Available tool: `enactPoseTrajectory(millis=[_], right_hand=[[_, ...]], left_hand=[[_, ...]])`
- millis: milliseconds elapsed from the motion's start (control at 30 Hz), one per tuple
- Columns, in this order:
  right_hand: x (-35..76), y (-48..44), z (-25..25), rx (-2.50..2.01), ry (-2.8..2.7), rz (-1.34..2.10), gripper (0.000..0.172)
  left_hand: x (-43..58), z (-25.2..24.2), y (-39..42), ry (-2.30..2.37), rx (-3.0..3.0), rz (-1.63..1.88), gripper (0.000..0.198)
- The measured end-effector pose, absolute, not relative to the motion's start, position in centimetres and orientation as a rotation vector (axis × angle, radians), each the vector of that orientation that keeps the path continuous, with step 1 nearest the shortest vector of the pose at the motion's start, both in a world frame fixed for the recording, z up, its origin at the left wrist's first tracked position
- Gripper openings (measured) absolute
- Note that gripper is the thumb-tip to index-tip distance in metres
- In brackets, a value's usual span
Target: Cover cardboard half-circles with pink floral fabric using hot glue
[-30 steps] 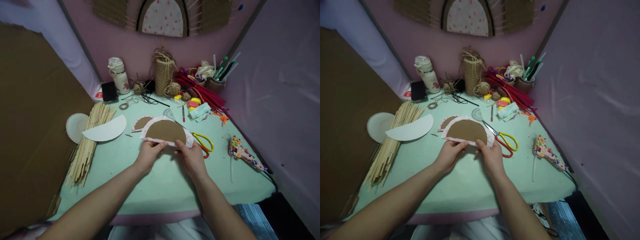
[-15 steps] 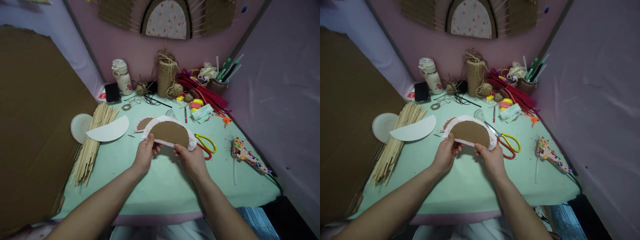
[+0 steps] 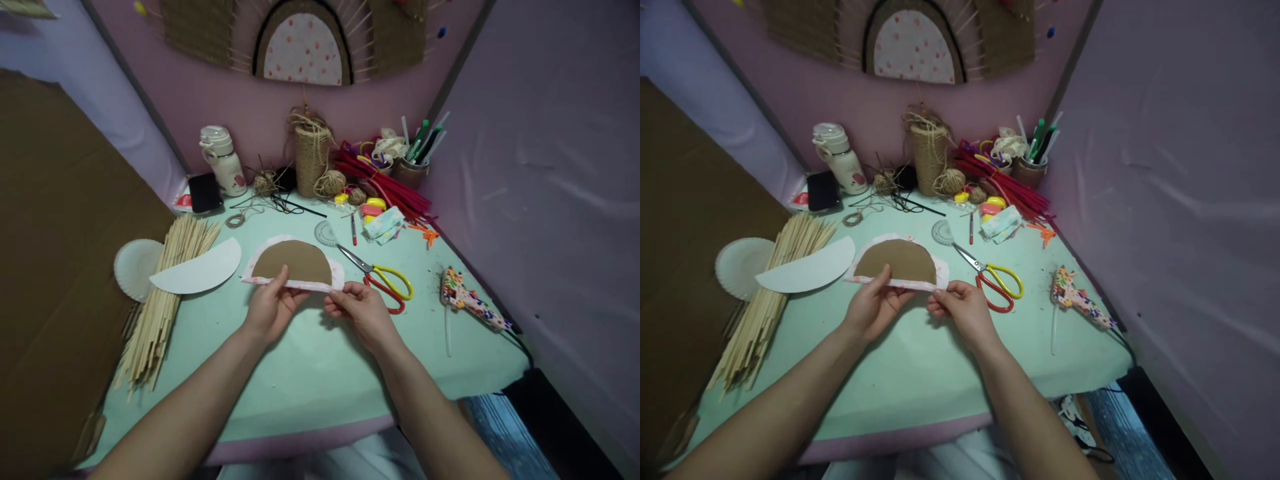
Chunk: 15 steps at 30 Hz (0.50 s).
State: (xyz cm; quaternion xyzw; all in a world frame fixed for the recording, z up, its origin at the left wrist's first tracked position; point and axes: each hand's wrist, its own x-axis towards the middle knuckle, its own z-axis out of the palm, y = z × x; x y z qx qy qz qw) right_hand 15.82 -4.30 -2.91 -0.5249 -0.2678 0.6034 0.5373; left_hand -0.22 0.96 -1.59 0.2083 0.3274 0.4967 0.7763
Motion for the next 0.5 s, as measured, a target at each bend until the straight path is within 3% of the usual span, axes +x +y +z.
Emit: enactPoseTrajectory(millis=[133, 333, 500], right_hand=[[18.2, -5.2, -2.7, -1.403, -0.878, 1.294, 0.034], [24.6, -6.5, -2.7, -2.036, -1.618, 0.371, 0.029], [26.3, -5.2, -3.2, -2.290, -1.968, 0.198, 0.019]], left_hand=[[-2.0, -1.0, 2.7, 0.733, 0.355, 1.139, 0.030], [-3.3, -0.7, 3.6, 0.756, 0.337, 1.104, 0.037], [-3.5, -0.9, 3.5, 0.723, 0.353, 1.015, 0.033]])
